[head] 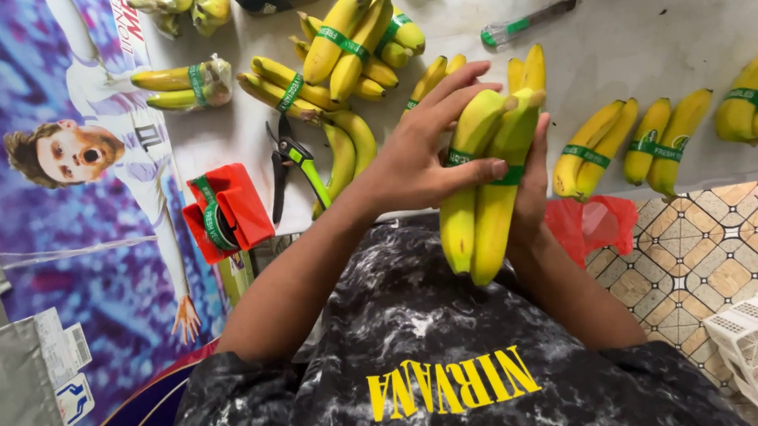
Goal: The person trims the stems of bananas using shears and applies tape around the bunches using a tape dispenser.
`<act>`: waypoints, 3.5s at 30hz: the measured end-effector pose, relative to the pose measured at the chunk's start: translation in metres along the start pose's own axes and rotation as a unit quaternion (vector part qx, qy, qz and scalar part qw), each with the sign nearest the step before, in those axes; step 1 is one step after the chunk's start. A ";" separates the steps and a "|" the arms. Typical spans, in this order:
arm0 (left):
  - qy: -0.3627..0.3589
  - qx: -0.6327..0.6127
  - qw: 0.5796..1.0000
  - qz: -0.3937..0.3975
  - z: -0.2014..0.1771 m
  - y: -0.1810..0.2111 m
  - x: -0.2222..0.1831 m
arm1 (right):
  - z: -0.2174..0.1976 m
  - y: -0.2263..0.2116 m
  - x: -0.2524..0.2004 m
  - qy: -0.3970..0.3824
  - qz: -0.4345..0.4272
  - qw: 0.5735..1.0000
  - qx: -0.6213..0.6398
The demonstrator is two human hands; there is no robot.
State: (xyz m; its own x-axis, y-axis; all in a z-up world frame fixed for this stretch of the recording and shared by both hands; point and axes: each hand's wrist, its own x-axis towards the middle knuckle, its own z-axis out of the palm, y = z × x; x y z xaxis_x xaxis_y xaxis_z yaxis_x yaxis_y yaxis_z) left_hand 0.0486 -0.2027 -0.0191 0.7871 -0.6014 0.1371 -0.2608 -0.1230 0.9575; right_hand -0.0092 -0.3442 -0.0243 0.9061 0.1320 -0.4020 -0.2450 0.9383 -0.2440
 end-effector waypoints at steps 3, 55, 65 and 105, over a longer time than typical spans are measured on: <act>-0.012 -0.166 0.986 0.019 0.001 -0.012 0.003 | 0.015 -0.003 -0.012 0.074 0.021 0.996 -0.052; 0.142 -0.160 0.975 -0.059 0.056 -0.095 -0.073 | -0.189 -0.102 0.053 0.341 -0.317 0.852 -0.238; 0.114 0.030 0.982 -0.148 0.050 -0.097 -0.102 | -0.161 -0.224 0.068 0.268 -0.290 0.674 -0.624; 0.376 0.436 0.720 -0.387 -0.005 -0.180 -0.171 | -0.129 0.119 0.100 -0.050 -0.016 0.740 -0.671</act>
State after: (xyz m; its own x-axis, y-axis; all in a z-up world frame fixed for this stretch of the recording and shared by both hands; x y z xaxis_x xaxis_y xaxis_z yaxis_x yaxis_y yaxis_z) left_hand -0.0363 -0.0733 -0.2138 0.8800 0.4711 0.0605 0.4251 -0.8380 0.3423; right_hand 0.0078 -0.2608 -0.2070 0.9237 0.2018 -0.3257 -0.2834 -0.2120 -0.9353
